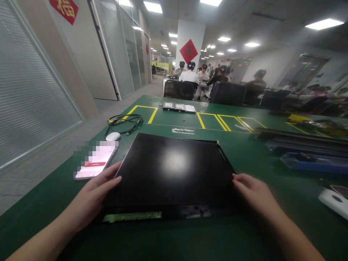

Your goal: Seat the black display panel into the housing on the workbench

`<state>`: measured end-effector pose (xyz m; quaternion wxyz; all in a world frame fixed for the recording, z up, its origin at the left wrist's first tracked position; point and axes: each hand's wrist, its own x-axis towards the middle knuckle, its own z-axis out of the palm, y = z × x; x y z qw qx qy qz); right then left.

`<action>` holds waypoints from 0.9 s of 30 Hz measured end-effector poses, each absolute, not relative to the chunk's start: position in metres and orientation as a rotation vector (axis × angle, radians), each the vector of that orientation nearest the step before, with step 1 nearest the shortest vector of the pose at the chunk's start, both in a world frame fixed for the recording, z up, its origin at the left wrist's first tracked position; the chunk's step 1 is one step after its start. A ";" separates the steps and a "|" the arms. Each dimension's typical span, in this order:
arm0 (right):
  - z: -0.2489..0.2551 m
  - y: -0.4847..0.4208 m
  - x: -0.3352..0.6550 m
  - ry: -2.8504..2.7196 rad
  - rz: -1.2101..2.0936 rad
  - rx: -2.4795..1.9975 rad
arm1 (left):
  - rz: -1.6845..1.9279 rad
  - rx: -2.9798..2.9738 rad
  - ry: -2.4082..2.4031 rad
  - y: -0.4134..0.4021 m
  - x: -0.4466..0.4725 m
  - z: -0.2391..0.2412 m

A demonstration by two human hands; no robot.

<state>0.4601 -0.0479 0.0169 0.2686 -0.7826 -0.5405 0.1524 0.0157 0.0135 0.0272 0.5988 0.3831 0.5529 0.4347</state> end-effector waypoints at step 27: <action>0.013 -0.046 0.466 -1.374 0.546 -2.080 | 0.765 1.907 1.664 0.037 -0.003 -0.004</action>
